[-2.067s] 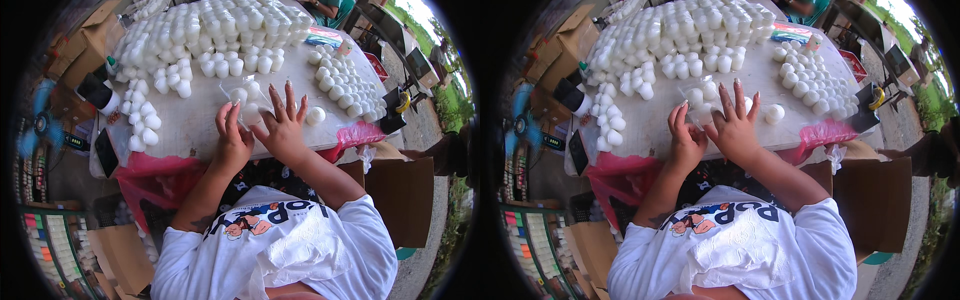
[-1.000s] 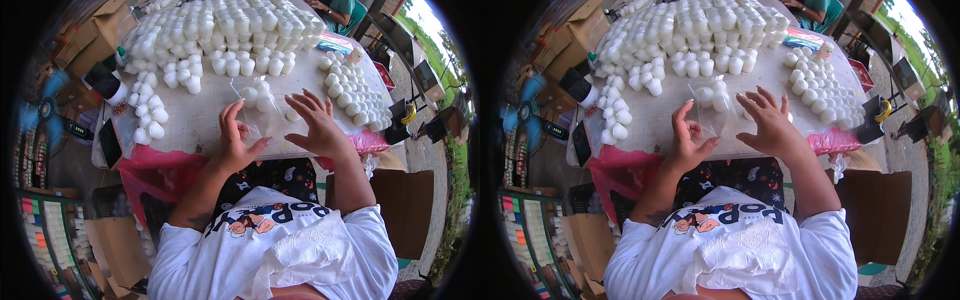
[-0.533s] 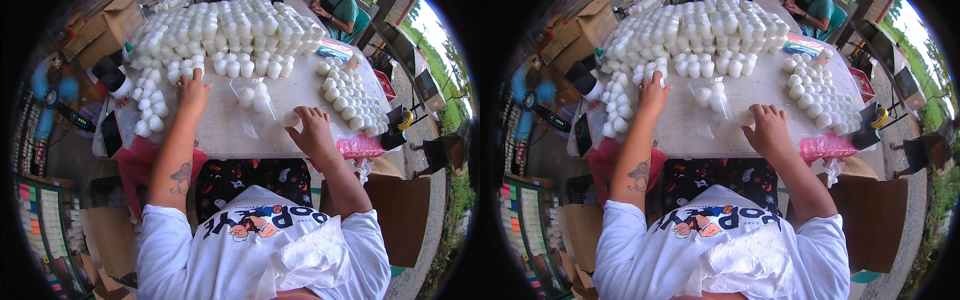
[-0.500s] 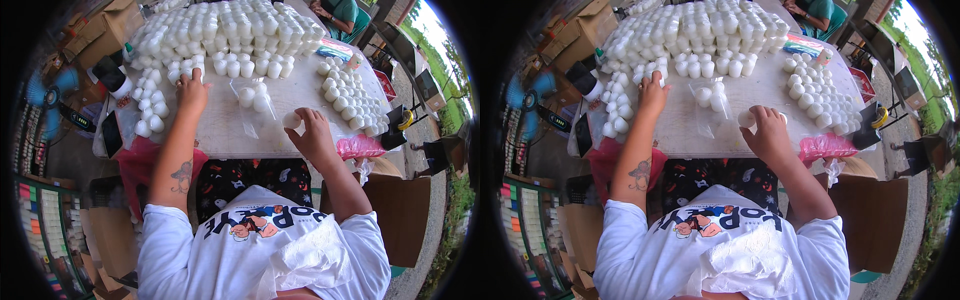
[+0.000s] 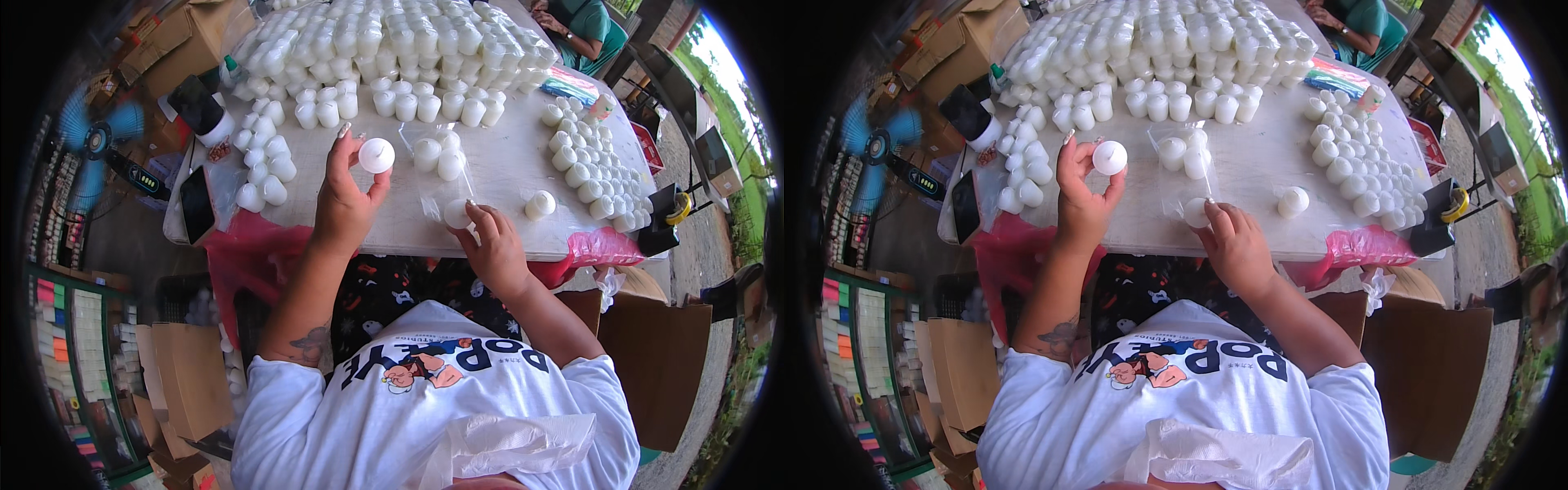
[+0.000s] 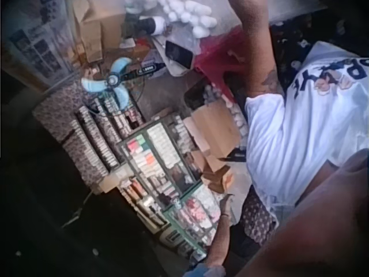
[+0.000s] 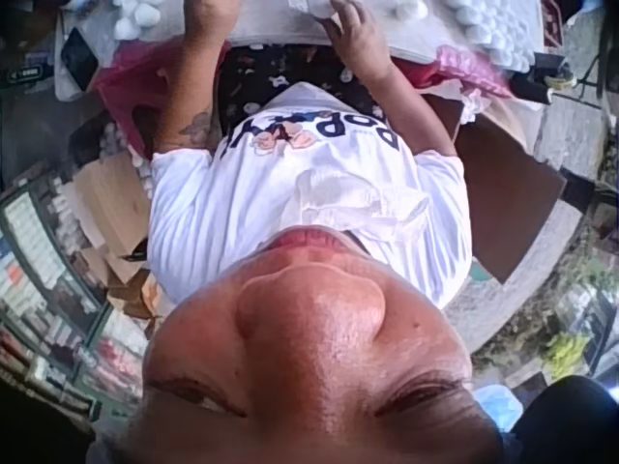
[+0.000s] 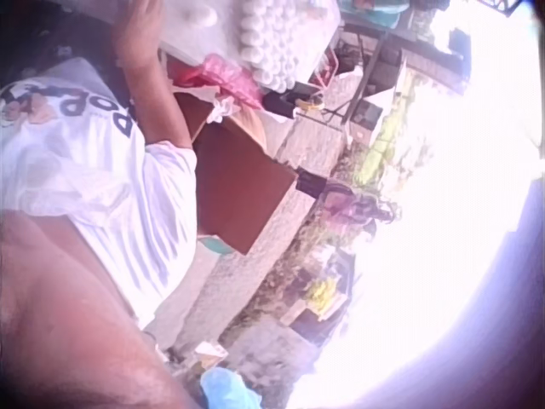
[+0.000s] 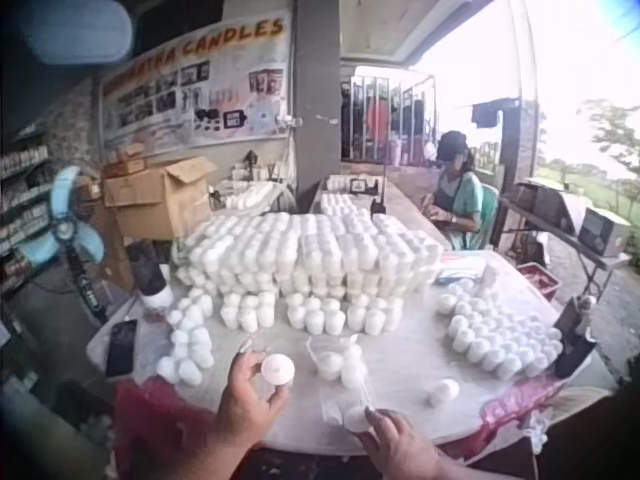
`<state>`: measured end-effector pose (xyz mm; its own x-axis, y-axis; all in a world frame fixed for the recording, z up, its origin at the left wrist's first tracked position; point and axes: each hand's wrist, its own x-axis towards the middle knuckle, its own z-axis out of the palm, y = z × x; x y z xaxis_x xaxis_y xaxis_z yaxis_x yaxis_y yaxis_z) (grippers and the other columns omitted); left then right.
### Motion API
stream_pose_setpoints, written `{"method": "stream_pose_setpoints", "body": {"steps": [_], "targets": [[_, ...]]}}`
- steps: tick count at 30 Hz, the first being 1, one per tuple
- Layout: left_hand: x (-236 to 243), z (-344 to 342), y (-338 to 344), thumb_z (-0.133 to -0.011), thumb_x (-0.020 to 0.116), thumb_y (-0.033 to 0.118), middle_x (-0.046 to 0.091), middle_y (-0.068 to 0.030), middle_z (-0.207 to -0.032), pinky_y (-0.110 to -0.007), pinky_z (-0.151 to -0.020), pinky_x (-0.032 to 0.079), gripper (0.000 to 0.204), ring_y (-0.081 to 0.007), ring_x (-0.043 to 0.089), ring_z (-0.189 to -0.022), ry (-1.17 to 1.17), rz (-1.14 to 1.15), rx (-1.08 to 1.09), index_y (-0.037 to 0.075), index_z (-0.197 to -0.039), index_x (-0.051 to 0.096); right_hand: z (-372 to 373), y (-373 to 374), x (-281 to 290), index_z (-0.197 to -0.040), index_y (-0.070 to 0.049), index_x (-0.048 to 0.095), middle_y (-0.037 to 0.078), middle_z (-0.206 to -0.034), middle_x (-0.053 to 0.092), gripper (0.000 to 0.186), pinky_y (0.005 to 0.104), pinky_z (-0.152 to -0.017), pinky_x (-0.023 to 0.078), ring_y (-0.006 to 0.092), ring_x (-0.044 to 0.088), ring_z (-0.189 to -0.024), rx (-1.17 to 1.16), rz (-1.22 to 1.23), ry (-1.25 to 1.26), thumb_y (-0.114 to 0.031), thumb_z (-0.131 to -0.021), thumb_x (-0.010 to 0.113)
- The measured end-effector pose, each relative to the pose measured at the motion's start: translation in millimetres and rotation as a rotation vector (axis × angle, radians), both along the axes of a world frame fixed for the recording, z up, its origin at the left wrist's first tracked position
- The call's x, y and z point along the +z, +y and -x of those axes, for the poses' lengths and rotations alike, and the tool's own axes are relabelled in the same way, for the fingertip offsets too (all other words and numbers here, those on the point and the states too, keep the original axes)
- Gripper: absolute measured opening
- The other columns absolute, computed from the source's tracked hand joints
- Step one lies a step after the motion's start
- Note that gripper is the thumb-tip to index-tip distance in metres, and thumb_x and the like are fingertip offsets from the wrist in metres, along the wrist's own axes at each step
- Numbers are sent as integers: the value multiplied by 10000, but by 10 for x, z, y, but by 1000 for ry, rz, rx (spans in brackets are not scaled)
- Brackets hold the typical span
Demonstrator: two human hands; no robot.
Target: The person packs small white candles into clear plastic bags. They pick up several candles from a table, place them into a bag, and seal it. The person repeats this process multiple times, arranging the finished bags on the table.
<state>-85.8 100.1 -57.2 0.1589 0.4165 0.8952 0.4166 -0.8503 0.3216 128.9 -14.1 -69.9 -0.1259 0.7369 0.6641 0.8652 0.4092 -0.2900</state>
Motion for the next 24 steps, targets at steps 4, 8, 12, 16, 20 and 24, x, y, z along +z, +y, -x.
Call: {"method": "stream_pose_setpoints", "body": {"steps": [4, 8, 12, 16, 20, 24], "targets": [[97, -52, -130, -767, 720, 17, 574, -193, -1056, -392, -844, 524, 702, -309, 609, -975, 70, -20, 73, -35, -1350, 334, 13, 47, 22, -992, -27, 597, 127, -951, 636, 326, 377, -726, 464, 300, 617, -774, -4, 18, -29, -149, -749, 777], [136, -74, -257, -756, 718, 18, 539, -180, -1127, -353, -832, 519, 592, -274, 590, -965, 23, 202, 17, -18, -1280, 445, -39, 67, -11, -1006, -54, 581, 99, -998, 611, 336, 387, -765, 436, 286, 594, -867, -27, -4, -85, -171, -753, 768], [-84, -18, -338, -732, 727, 20, 481, -168, -1235, -313, -793, 511, 480, -242, 577, -968, -185, 639, -431, 19, -1175, 542, -90, 112, -45, -1125, -79, 549, 98, -1126, 555, 486, 398, -857, 410, 270, 532, -1040, -82, -102, 87, -205, -721, 787], [132, -37, -584, -722, 733, 32, 436, -167, -1318, -308, -795, 518, 396, -236, 566, -1025, 119, 669, -560, 33, -1089, 583, -168, 252, 221, -1244, -109, 517, 93, -1197, 522, 641, 416, -954, 355, 266, 471, -1162, 8, 71, 5, -272, -691, 796], [192, -176, -747, -719, 724, 31, 389, -199, -1387, -363, -828, 536, 420, -341, 528, -1162, 384, 492, -423, 13, -1112, 579, -180, 395, 269, -1250, -133, 535, 70, -1192, 526, 648, 433, -993, 300, 267, 459, -1195, 57, 128, -131, -323, -681, 781], [15, -181, -678, -742, 658, -11, 365, -205, -1449, -389, -1017, 415, 621, -348, 423, -1299, 398, 581, -404, -32, -1330, 456, -75, 508, 198, -1251, -127, 506, 62, -1151, 514, 665, 480, -976, 295, 236, 446, -1178, -33, 36, -199, -404, -697, 749]]}}
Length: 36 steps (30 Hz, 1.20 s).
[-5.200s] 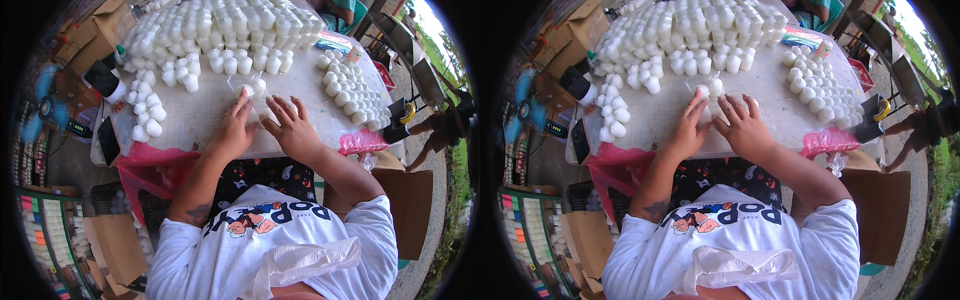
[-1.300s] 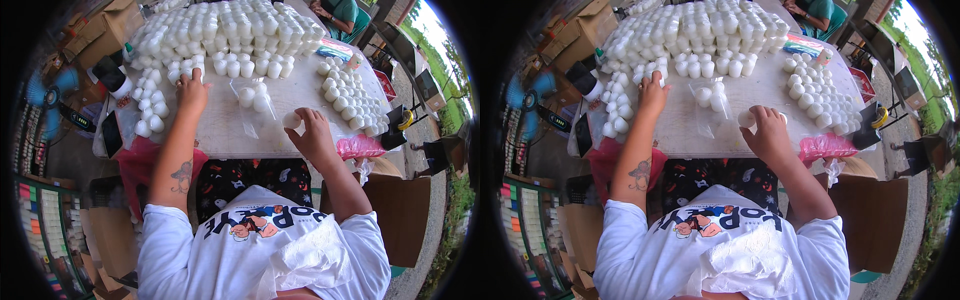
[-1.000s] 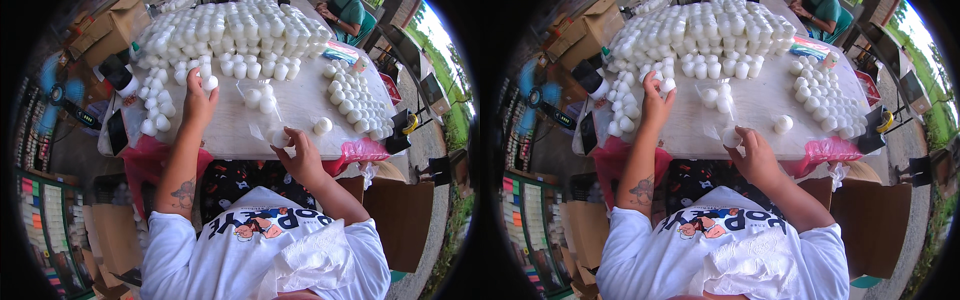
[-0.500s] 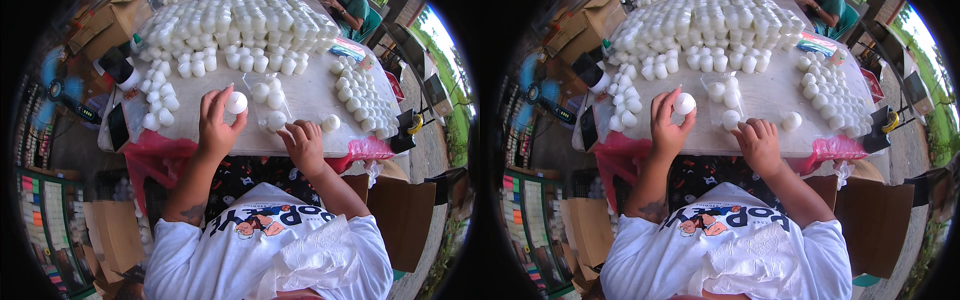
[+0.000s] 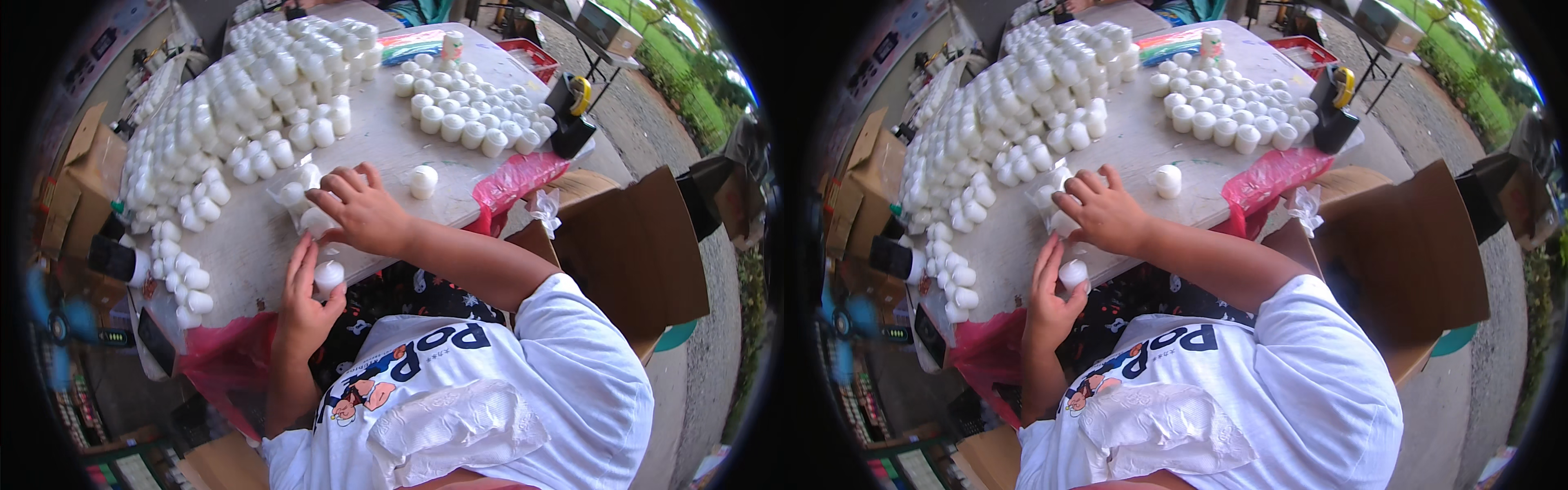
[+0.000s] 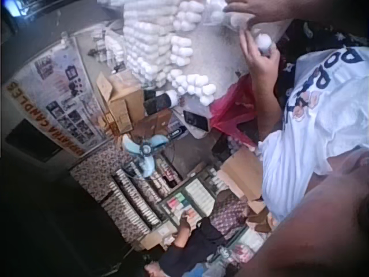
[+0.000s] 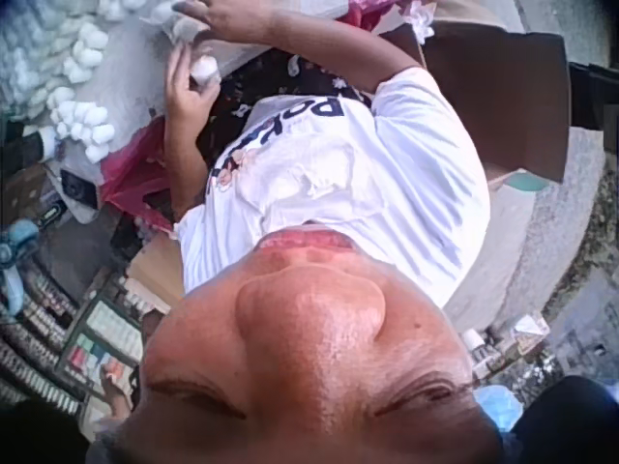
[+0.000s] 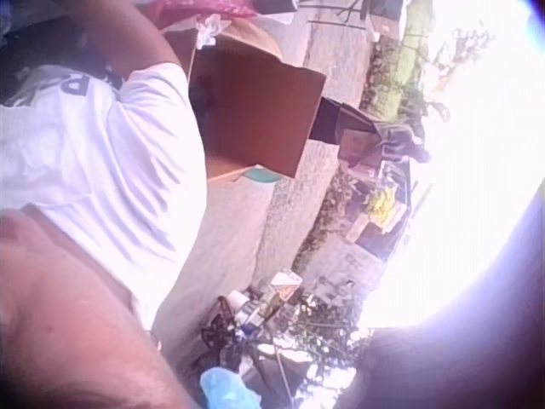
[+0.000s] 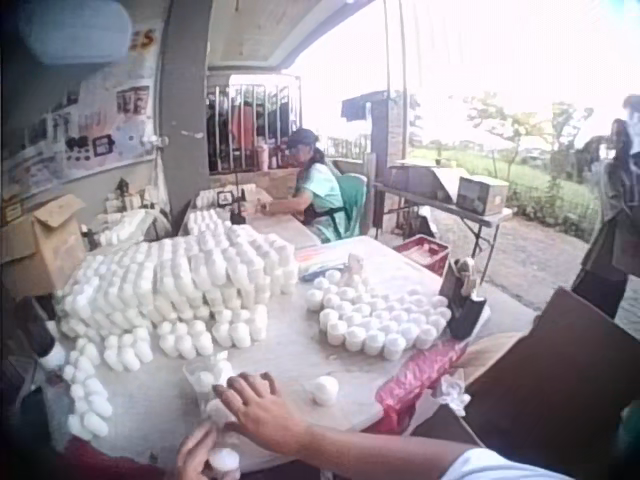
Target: The person packs small white candles into clear plastic bags. They pick up several candles from a table, place them into a bag, and seal it. The person repeats this process multiple times, arranging the finished bags on the table.
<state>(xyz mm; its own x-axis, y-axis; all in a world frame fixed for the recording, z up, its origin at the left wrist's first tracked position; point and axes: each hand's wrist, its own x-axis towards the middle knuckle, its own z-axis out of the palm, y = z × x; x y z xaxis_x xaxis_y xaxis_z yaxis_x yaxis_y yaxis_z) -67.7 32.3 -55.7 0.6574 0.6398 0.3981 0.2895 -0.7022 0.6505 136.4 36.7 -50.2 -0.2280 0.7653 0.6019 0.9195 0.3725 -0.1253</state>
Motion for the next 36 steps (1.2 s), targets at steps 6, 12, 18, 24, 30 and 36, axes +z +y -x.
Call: {"method": "stream_pose_setpoints", "body": {"steps": [6, 12, 18, 24, 30, 36], "targets": [[181, -75, -168, -721, 665, -16, 331, -204, -1470, -381, -917, 489, 695, -366, 473, -1253, 161, -17, 148, -10, -1368, 412, -255, -427, 150, -1249, -97, 497, 101, -1170, 519, 643, 479, -971, 334, 273, 459, -1177, 5, 192, 100, -339, -716, 764], [295, -636, -229, -692, 662, -56, 336, -205, -1452, -370, -940, 472, 599, -256, 504, -1198, -102, 355, -383, -49, -1265, 491, -1726, -2190, 735, -1144, -48, 597, 120, -1075, 603, 364, 350, -813, 509, 281, 597, -990, -195, 312, 380, -203, -836, 714], [274, -2094, -561, -753, 721, 7, 516, -227, -1256, -370, -950, 488, 458, -259, 545, -1161, -18, 891, -882, 27, -1096, 419, -2803, -3731, -493, -961, -25, 669, 150, -922, 677, 281, 378, -775, 510, 275, 648, -901, -965, 1055, 580, -260, -811, 710], [130, -3043, -965, -863, 642, 3, 609, -119, -1138, -329, -863, 549, 412, -186, 587, -1089, 145, 974, -871, 61, -1196, 407, -2829, -4398, -2037, -1287, -139, 552, 233, -1165, 612, 453, 428, -915, 476, 370, 593, -1097, -1126, 1374, 574, -245, -853, 625], [-145, -3222, -1090, -819, 715, 26, 616, -87, -1066, -202, -595, 526, 468, -116, 616, -927, 121, 644, -859, 71, -1175, 416, -2709, -4476, -1985, -1367, -73, 458, 237, -1272, 553, 485, 421, -1000, 428, 367, 545, -1177, -1169, 1026, 1296, -151, -895, 534], [-102, -3241, -1112, -839, 717, 90, 520, -44, -1040, -226, -800, 470, 520, -89, 549, -931, 167, 659, -767, 71, -1206, 349, -2901, -4311, -1511, -1360, -59, 463, 200, -1239, 581, 455, 370, -940, 463, 294, 586, -1112, -1030, 810, 835, -87, -909, 505]]}}
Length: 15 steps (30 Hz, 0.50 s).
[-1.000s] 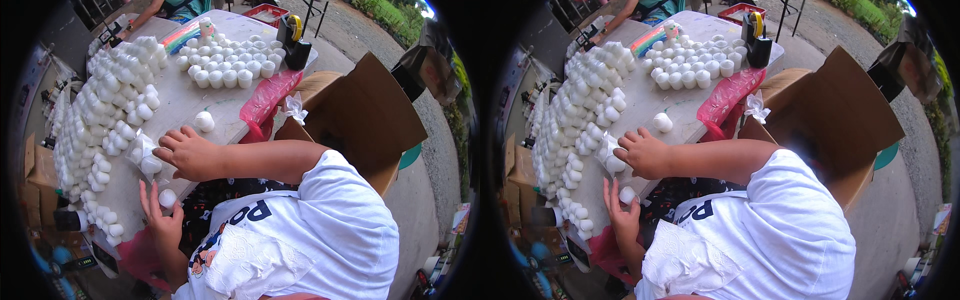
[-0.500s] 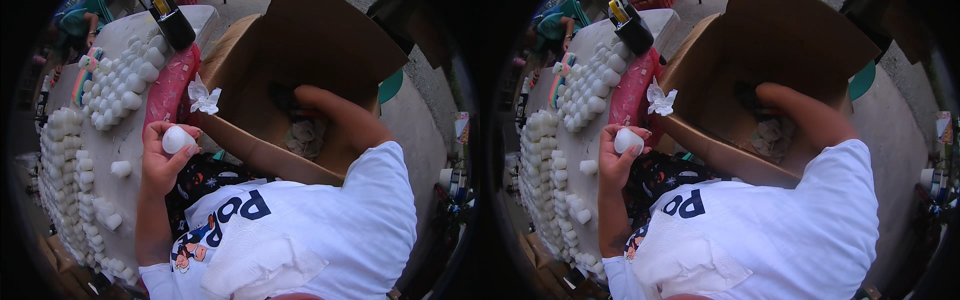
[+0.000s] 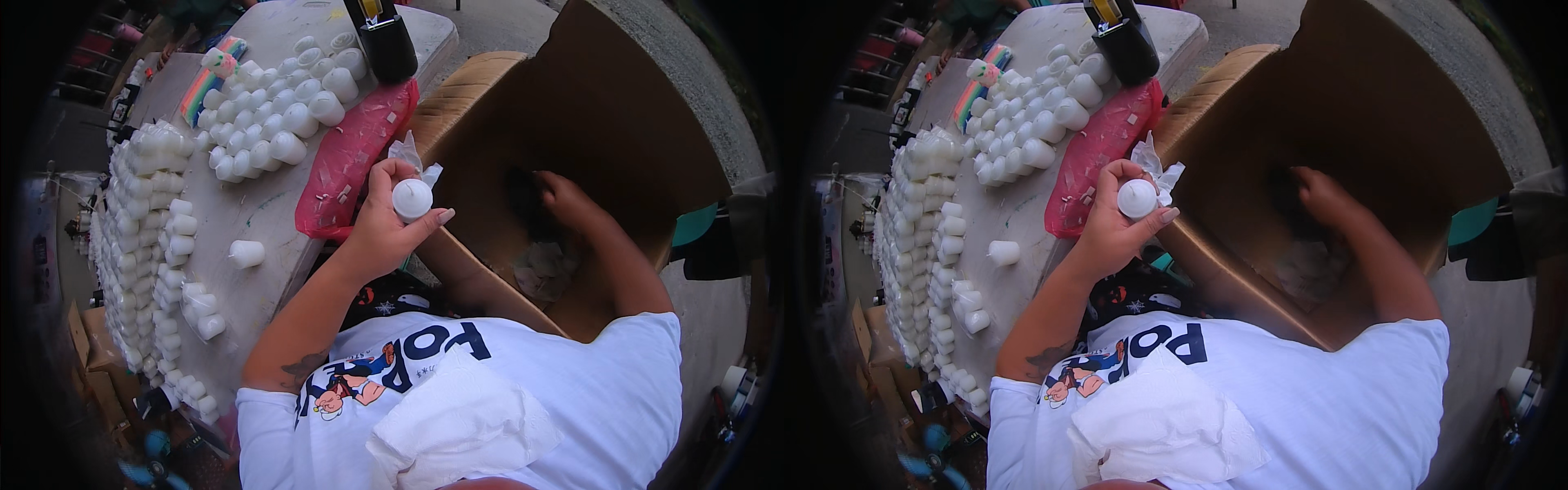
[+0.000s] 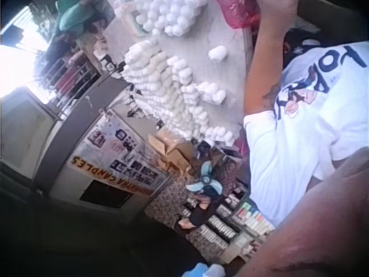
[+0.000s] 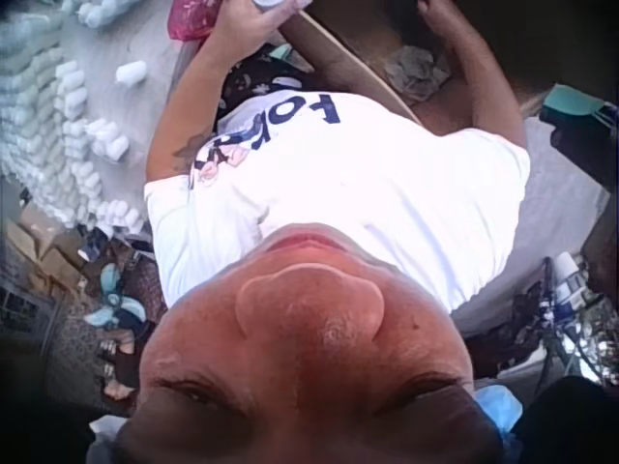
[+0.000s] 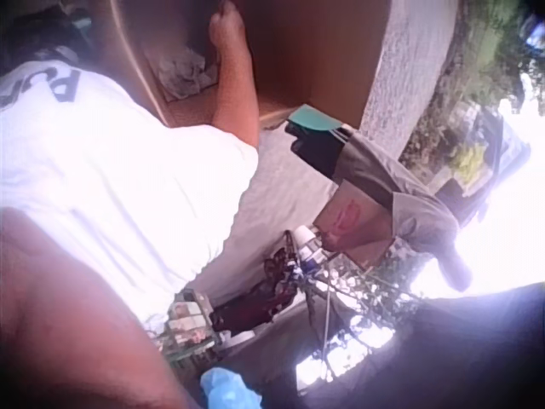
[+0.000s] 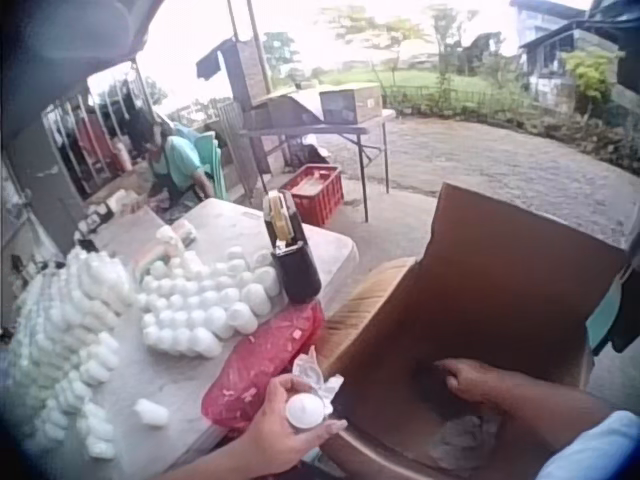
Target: The person packs small white candles into clear plastic bags. They pick up several candles from a table, place them into a bag, and seal it. The person repeats this process multiple times, arranging the finished bags on the table.
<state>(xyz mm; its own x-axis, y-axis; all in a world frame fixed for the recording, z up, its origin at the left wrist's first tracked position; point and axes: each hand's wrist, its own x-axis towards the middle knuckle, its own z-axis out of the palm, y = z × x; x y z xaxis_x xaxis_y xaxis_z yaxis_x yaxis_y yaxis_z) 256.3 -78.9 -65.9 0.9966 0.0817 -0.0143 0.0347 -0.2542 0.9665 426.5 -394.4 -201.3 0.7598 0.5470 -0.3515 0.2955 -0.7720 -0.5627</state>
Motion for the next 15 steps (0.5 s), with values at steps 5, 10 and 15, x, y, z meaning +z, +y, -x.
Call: {"method": "stream_pose_setpoints", "body": {"steps": [5, 10, 15], "targets": [[45, 54, 33, -888, 652, 93, 483, -30, -1046, -239, -820, 454, 511, -81, 514, -960, 153, 217, -126, 46, -1301, 355, 707, 789, 1547, -1374, -127, 463, 120, -1137, 592, 394, 297, -856, 466, 167, 562, -969, -66, -405, 381, -120, -981, 486], [2, 79, -128, -849, 682, 132, 537, -154, -1107, -342, -922, 436, 476, -212, 549, -1033, 0, 23, -49, 12, -1235, 432, 1095, 961, 1582, -1369, -111, 464, 122, -1156, 612, 463, 278, -829, 521, 173, 620, -1007, 233, -689, -124, 23, -929, 521], [-2, 104, -208, -795, 738, 90, 578, -185, -1072, -369, -841, 492, 455, -280, 613, -947, -141, -104, 18, 10, -1144, 456, 1189, 992, 1639, -1235, -89, 546, 150, -1249, 592, 354, 325, -874, 525, 260, 621, -1099, 35, -827, 97, 23, -900, 567]]}}
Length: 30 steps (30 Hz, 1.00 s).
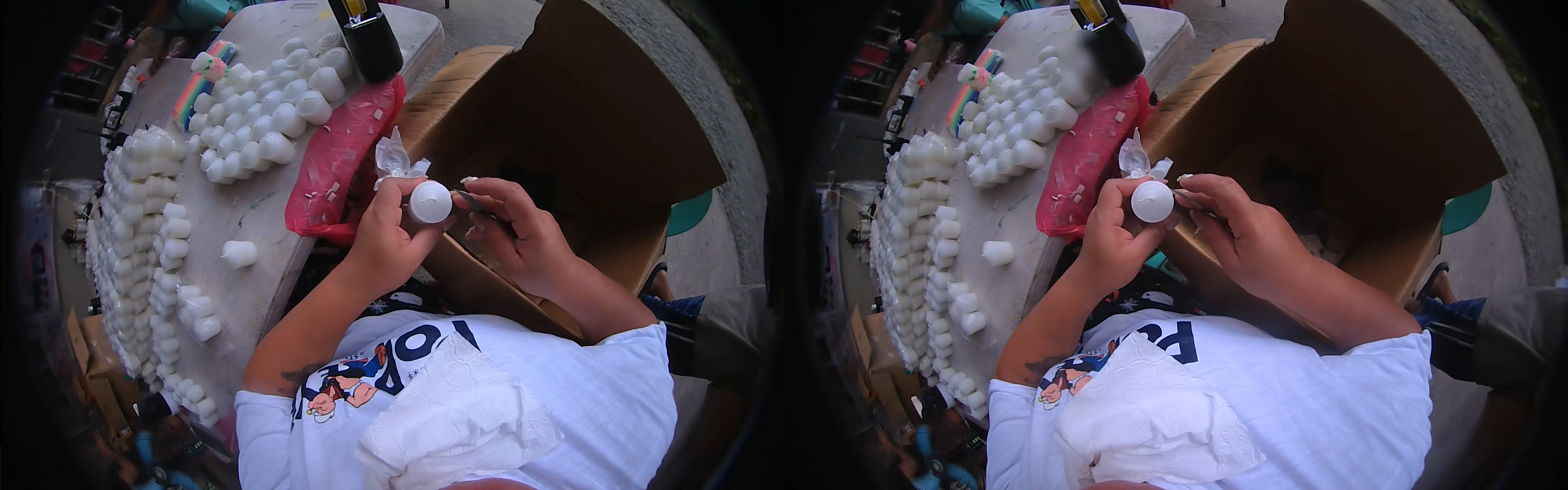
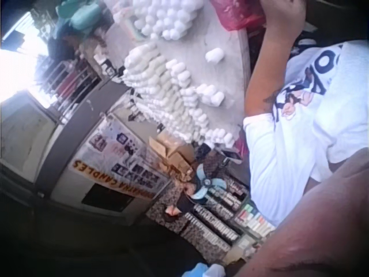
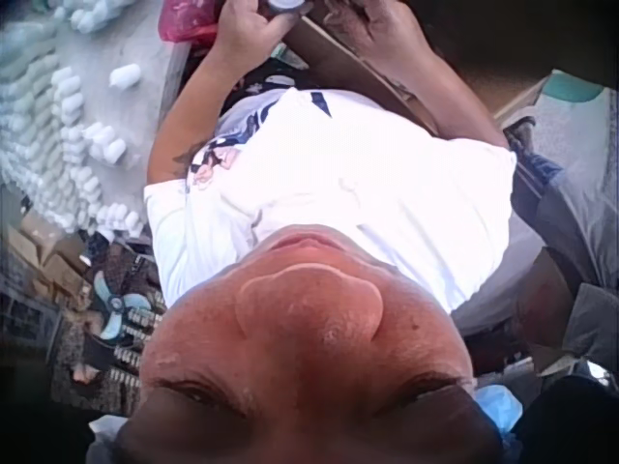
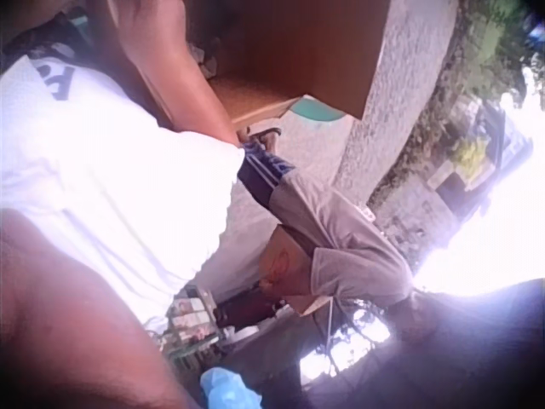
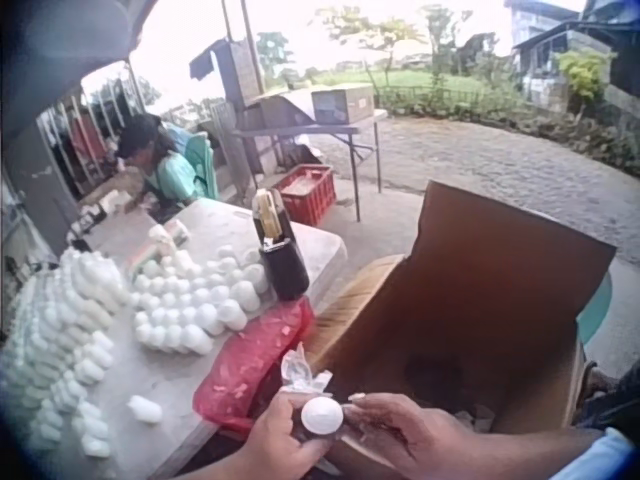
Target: The person packs small white candles into clear plastic bags. They pick up several candles from a table, place them into a bag, and seal it. The person repeats this process multiple times, arranging the finished bags on the table.
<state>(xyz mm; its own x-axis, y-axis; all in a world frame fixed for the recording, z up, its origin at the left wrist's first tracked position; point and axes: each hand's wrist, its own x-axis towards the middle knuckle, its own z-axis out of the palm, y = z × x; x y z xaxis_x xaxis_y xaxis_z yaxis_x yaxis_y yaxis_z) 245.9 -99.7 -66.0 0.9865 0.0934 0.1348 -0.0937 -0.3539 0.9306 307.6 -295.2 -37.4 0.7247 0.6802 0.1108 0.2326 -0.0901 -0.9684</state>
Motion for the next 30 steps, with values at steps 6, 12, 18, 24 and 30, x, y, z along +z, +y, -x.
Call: {"method": "stream_pose_setpoints", "body": {"steps": [6, 12, 18, 24, 30], "targets": [[-16, 4, -9, -783, 744, 80, 581, -203, -1079, -383, -840, 498, 444, -310, 619, -975, -60, -71, -20, 8, -1115, 457, -13, 28, -91, -1087, -45, 564, 122, -1233, 616, 231, 315, -846, 538, 266, 654, -1040, 37, -69, -122, 43, -874, 586], [-4, 2, -1, -806, 720, 14, 609, -135, -1132, -344, -948, 455, 424, -208, 594, -1060, -98, -104, -53, 35, -1128, 445, -19, 26, -87, -1058, -27, 581, 123, -1231, 619, 214, 312, -825, 541, 264, 664, -1017, 22, -53, -96, 60, -863, 586], [-27, -1, 5, -782, 739, 41, 599, -187, -1098, -380, -889, 478, 455, -292, 606, -1003, -180, -134, -55, 21, -1129, 444, -31, 26, -70, -1041, -17, 592, 123, -1240, 614, 201, 312, -855, 534, 266, 654, -1041, 29, -41, -106, 65, -858, 590], [3, 4, -5, -765, 748, 45, 587, -218, -1088, -401, -862, 489, 485, -339, 612, -966, -236, -184, -51, 12, -1139, 441, -28, 33, -66, -1044, -18, 593, 117, -1252, 609, 213, 315, -875, 528, 275, 640, -1070, 28, -64, -82, 79, -856, 581], [-5, 7, 0, -756, 746, 32, 582, -226, -1083, -402, -856, 491, 491, -345, 610, -962, -237, -197, -42, 3, -1139, 441, -32, 14, -72, -1059, -25, 589, 114, -1269, 599, 236, 310, -884, 525, 276, 635, -1081, 65, -49, -78, 89, -854, 574]]}}
